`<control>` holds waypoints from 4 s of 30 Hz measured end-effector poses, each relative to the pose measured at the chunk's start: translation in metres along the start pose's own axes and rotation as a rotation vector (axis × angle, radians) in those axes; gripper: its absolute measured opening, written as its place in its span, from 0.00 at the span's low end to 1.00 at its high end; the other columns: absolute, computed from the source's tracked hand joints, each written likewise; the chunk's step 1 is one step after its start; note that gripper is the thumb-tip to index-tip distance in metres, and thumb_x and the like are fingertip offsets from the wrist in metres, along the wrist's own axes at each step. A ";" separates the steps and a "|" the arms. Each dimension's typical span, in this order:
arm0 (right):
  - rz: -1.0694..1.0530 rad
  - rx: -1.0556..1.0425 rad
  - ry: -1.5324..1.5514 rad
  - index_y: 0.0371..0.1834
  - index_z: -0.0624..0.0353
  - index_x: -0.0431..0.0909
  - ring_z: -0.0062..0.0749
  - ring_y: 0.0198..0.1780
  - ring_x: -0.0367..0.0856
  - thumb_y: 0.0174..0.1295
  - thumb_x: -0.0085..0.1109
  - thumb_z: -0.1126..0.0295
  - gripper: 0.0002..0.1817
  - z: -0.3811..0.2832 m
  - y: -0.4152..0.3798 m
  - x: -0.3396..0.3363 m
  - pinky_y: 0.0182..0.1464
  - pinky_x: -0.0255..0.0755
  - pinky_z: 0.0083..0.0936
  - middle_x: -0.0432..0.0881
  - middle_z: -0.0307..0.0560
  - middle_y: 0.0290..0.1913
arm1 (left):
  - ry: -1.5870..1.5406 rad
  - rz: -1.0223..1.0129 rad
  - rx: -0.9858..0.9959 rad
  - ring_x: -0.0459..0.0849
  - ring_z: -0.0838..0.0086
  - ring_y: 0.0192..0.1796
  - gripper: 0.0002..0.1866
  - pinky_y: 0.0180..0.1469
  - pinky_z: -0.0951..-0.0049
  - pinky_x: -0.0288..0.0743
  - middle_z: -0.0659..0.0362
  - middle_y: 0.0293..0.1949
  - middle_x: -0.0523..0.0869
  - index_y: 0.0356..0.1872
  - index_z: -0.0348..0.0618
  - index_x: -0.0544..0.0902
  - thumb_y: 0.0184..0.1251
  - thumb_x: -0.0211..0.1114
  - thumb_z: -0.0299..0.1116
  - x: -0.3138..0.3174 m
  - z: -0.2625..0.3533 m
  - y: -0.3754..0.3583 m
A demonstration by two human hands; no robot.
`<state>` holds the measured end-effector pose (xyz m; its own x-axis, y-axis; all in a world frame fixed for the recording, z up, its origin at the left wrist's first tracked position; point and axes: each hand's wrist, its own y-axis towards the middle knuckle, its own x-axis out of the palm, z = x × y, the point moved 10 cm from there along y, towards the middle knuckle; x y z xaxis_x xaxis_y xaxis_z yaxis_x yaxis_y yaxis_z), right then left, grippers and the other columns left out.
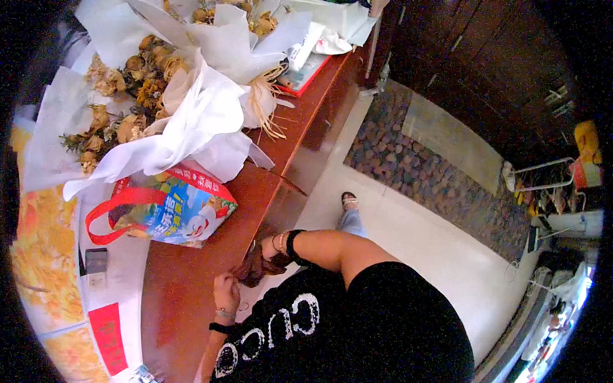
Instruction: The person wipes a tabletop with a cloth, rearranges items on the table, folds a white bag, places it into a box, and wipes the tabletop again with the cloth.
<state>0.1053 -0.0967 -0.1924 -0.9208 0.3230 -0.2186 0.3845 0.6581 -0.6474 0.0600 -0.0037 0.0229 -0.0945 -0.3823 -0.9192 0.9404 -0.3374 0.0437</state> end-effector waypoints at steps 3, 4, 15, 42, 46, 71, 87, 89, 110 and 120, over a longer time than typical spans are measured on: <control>0.011 -0.048 -0.079 0.61 0.58 0.65 0.43 0.53 0.73 0.35 0.65 0.67 0.41 -0.005 -0.038 -0.037 0.55 0.67 0.32 0.76 0.55 0.51 | -0.130 0.005 -0.007 0.76 0.57 0.41 0.04 0.42 0.63 0.72 0.53 0.36 0.79 0.22 0.41 0.77 0.46 0.58 0.19 0.004 0.011 0.014; -0.021 -0.112 -0.084 0.59 0.60 0.67 0.42 0.52 0.74 0.36 0.65 0.69 0.39 -0.022 -0.065 -0.050 0.54 0.68 0.31 0.77 0.54 0.50 | -0.346 0.012 -0.006 0.76 0.57 0.40 0.03 0.42 0.64 0.72 0.54 0.35 0.79 0.22 0.40 0.77 0.47 0.58 0.20 -0.003 0.024 0.023; 0.887 -0.283 -0.094 0.48 0.57 0.72 0.53 0.48 0.73 0.42 0.58 0.74 0.24 -0.060 -0.215 -0.206 0.51 0.69 0.38 0.75 0.58 0.44 | -0.424 0.151 0.028 0.75 0.56 0.44 0.08 0.46 0.63 0.71 0.54 0.39 0.78 0.30 0.43 0.79 0.49 0.56 0.20 -0.011 0.087 0.104; 0.144 -0.853 -0.855 0.41 0.50 0.75 0.39 0.47 0.73 0.48 0.56 0.68 0.14 -0.237 -0.065 0.037 0.47 0.70 0.37 0.74 0.43 0.41 | -0.011 0.464 -0.664 0.71 0.51 0.53 0.19 0.55 0.60 0.67 0.45 0.52 0.71 0.48 0.34 0.74 0.52 0.61 0.24 -0.012 -0.059 -0.146; 0.165 -0.894 -0.857 0.38 0.49 0.74 0.38 0.46 0.73 0.49 0.55 0.68 0.11 -0.224 -0.072 0.029 0.45 0.68 0.36 0.74 0.41 0.39 | 0.019 0.334 -0.557 0.69 0.49 0.55 0.23 0.56 0.59 0.66 0.43 0.54 0.69 0.51 0.34 0.71 0.50 0.61 0.25 -0.004 -0.041 -0.100; 0.199 0.170 1.090 0.54 0.60 0.69 0.40 0.51 0.75 0.59 0.53 0.69 0.19 0.113 -0.071 -0.173 0.50 0.72 0.35 0.74 0.47 0.53 | -0.253 -0.130 -0.669 0.72 0.54 0.55 0.17 0.54 0.60 0.70 0.50 0.56 0.69 0.47 0.44 0.77 0.56 0.56 0.35 0.139 0.064 0.056; -0.133 0.156 1.079 0.55 0.60 0.69 0.39 0.55 0.72 0.62 0.47 0.69 0.18 -0.029 -0.021 0.041 0.57 0.66 0.38 0.73 0.47 0.55 | -0.624 0.325 -0.862 0.73 0.54 0.54 0.21 0.55 0.63 0.69 0.46 0.53 0.73 0.54 0.39 0.72 0.59 0.57 0.34 0.103 -0.044 -0.136; -0.134 0.130 1.080 0.57 0.58 0.67 0.39 0.56 0.71 0.64 0.47 0.65 0.19 -0.057 -0.017 0.068 0.57 0.67 0.39 0.72 0.46 0.56 | -0.700 0.263 -0.902 0.72 0.54 0.54 0.22 0.56 0.63 0.69 0.46 0.53 0.73 0.54 0.39 0.72 0.58 0.58 0.35 0.107 -0.056 -0.150; 0.533 0.391 0.683 0.52 0.59 0.69 0.37 0.47 0.76 0.51 0.67 0.54 0.30 -0.022 0.005 0.046 0.40 0.75 0.37 0.75 0.47 0.48 | -0.792 0.312 -0.982 0.79 0.67 0.45 0.16 0.48 0.70 0.74 0.52 0.49 0.77 0.49 0.40 0.76 0.60 0.60 0.33 0.118 -0.101 -0.272; 0.583 0.202 1.004 0.43 0.64 0.74 0.34 0.39 0.78 0.50 0.66 0.60 0.23 -0.044 -0.025 0.042 0.36 0.72 0.32 0.79 0.47 0.39 | -0.835 0.423 -1.041 0.80 0.69 0.40 0.17 0.44 0.72 0.75 0.55 0.44 0.81 0.48 0.39 0.76 0.58 0.62 0.33 0.122 -0.131 -0.338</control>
<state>0.0601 -0.0692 -0.1533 -0.1101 0.9894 0.0946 0.6299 0.1431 -0.7634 -0.2263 0.1762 -0.1547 0.4358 -0.8101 -0.3921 0.7195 0.5753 -0.3890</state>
